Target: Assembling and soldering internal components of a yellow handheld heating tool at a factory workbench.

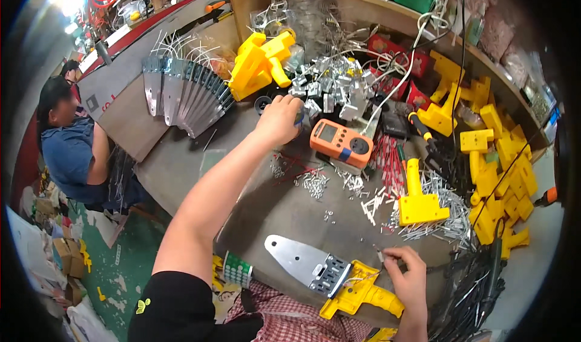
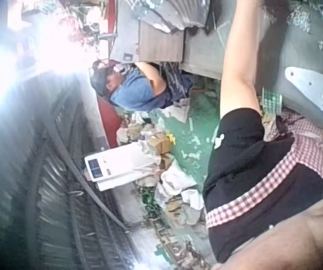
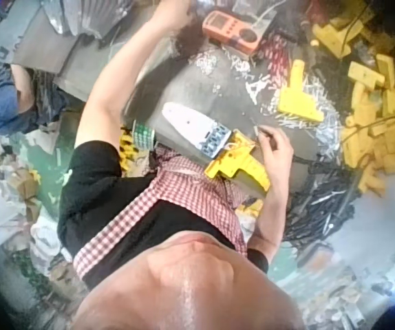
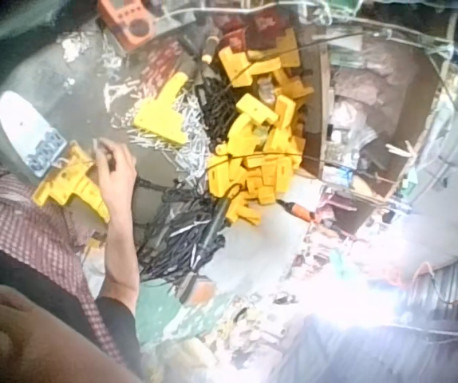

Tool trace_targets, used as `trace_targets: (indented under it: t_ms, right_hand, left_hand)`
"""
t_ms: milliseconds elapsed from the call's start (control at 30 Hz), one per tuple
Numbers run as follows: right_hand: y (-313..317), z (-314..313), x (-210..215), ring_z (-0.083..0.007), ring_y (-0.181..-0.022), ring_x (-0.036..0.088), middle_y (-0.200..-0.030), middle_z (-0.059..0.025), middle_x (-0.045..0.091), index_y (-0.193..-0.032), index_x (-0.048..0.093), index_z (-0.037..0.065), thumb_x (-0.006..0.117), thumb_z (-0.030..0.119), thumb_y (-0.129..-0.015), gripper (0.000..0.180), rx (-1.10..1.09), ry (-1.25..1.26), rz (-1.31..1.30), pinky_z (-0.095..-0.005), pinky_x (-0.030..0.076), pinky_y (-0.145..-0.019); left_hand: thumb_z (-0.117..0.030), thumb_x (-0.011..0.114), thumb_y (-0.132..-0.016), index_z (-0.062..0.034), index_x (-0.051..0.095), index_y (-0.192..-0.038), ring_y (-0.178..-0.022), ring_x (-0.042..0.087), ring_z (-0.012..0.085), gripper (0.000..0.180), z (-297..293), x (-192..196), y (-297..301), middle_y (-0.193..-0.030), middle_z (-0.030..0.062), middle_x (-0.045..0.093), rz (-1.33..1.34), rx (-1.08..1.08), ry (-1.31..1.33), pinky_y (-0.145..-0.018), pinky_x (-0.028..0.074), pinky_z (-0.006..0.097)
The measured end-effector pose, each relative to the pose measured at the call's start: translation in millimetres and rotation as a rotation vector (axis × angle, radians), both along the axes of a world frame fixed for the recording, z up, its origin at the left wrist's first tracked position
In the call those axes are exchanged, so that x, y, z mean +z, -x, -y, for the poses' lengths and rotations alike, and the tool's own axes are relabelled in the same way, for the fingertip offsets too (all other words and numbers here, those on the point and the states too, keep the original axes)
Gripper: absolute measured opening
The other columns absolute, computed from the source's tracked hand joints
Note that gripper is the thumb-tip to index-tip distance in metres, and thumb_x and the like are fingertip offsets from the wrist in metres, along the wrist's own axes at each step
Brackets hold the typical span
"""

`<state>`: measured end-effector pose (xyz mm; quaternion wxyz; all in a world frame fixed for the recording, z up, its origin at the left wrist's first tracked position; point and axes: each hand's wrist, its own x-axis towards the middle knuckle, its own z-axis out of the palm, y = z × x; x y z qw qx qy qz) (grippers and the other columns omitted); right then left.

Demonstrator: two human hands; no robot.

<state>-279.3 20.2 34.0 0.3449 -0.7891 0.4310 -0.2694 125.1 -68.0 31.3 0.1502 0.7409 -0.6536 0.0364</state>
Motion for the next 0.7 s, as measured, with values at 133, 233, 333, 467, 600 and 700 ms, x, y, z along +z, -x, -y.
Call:
trace_targets:
  t_ms: [133, 233, 333, 467, 600, 700]
  right_hand:
    - [7.3, 6.6, 3.1, -0.0201, -0.072, 0.057, -0.078, -0.0077, 0.062, -0.09, 0.066, 0.002, 0.066, 0.002, -0.074, 0.016, -0.057, -0.083, -0.008, -0.0295, 0.043, -0.071]
    - [-2.7, 9.2, 19.6, -0.0194, -0.075, 0.059, -0.08, -0.0082, 0.063, -0.09, 0.067, 0.002, 0.066, 0.002, -0.076, 0.014, -0.061, -0.142, -0.012, -0.0292, 0.046, -0.071]
    - [-14.6, 18.6, 29.9, -0.0192, -0.076, 0.06, -0.082, -0.0087, 0.064, -0.091, 0.068, 0.002, 0.066, 0.003, -0.076, 0.015, 0.028, -0.035, -0.011, -0.0293, 0.046, -0.071]
    - [-66.5, 60.9, 62.9, -0.0206, -0.08, 0.06, -0.084, -0.01, 0.064, -0.088, 0.066, 0.002, 0.065, 0.006, -0.079, 0.011, 0.171, 0.023, -0.032, -0.0293, 0.046, -0.073]
    - [-170.8, 156.1, 62.9, -0.0245, -0.087, 0.061, -0.09, -0.0127, 0.063, -0.095, 0.065, -0.001, 0.062, 0.019, -0.083, 0.023, 0.326, 0.278, 0.021, -0.0331, 0.048, -0.076]
    - [-240.0, 232.5, 58.7, -0.0302, -0.093, 0.063, -0.101, -0.0191, 0.065, -0.104, 0.064, -0.002, 0.067, 0.026, -0.08, 0.036, 0.036, 0.273, 0.096, -0.0363, 0.048, -0.083]
  left_hand:
    - [-0.022, 0.068, -0.073, -0.0012, 0.053, -0.114, -0.107, 0.056, 0.0301, 0.048, 13.1, 23.0, -16.5, -0.111, 0.0159, 0.059, -0.203, -0.111, -0.173, -0.091, 0.046, 0.038]
    - [-0.026, 0.066, -0.078, 0.0033, 0.051, -0.119, -0.099, 0.061, 0.0361, 0.053, 41.5, 10.9, -7.6, -0.104, 0.0226, 0.063, -0.412, 0.074, 0.18, -0.087, 0.047, 0.041]
    - [-0.022, 0.061, -0.082, -0.004, 0.057, -0.116, -0.094, 0.063, 0.0351, 0.039, 56.3, 16.9, 3.2, -0.095, 0.02, 0.066, -0.615, 0.042, 0.261, -0.084, 0.048, 0.041]
    - [-0.021, 0.06, -0.082, -0.0056, 0.066, -0.103, -0.092, 0.063, 0.0346, 0.027, 60.5, 23.2, -3.7, -0.094, 0.0197, 0.066, -0.588, 0.141, 0.314, -0.083, 0.049, 0.041]
    - [-0.019, 0.058, -0.085, -0.0055, 0.064, -0.109, -0.091, 0.064, 0.0308, 0.028, 59.3, 28.8, -18.4, -0.096, 0.0196, 0.066, -0.562, 0.092, 0.262, -0.082, 0.049, 0.037]
    - [-0.019, 0.058, -0.084, -0.0044, 0.065, -0.106, -0.092, 0.064, 0.0314, 0.028, 62.5, 38.3, -8.5, -0.097, 0.0197, 0.066, -0.58, 0.034, 0.174, -0.084, 0.049, 0.037]
